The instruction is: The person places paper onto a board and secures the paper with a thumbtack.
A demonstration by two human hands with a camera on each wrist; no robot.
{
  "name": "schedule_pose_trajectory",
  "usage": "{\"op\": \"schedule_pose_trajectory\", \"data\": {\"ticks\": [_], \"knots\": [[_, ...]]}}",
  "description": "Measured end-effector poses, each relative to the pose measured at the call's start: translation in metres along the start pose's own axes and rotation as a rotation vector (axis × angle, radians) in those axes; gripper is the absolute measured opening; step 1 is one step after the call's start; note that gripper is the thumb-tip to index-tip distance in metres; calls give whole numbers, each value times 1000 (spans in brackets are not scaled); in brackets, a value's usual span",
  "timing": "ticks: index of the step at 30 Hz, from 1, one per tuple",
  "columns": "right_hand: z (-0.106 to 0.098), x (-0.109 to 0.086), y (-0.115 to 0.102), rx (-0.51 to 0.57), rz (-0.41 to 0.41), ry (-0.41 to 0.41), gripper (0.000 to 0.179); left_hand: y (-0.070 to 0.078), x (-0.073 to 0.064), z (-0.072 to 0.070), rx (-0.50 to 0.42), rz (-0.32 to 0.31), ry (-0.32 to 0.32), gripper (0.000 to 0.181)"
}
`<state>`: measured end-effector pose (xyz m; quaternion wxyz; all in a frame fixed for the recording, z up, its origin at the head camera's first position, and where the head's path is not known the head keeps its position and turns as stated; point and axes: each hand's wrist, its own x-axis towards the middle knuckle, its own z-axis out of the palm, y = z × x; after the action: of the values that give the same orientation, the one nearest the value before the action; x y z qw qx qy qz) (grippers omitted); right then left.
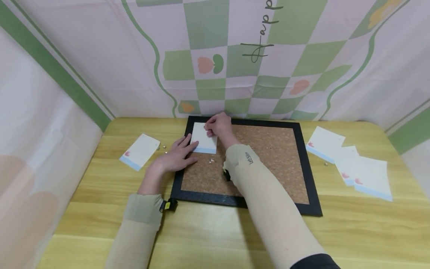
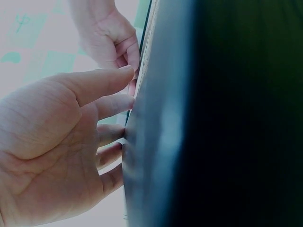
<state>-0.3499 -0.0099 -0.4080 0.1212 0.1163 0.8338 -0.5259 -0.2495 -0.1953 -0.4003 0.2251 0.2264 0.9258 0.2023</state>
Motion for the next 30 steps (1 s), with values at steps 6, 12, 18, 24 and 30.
{"op": "schedule_pose_trajectory", "data": {"ticks": [6,12,18,24,30], "knots": [[0,1,-1,-30,-2,-2,6,0,1,1,1,10,6,62],[0,2,-3,-81,6,3,8,-1,1,1,-1,9,3,63],[0,1,-5,-124,4,2,8,-1,1,1,3,9,4,63],[0,-3,-10,-219,-9,10,11,0,0,1,2,9,8,63],[1,-3,-12,-222,-11,19,8,1,0,2,-10,13,17,63]]}}
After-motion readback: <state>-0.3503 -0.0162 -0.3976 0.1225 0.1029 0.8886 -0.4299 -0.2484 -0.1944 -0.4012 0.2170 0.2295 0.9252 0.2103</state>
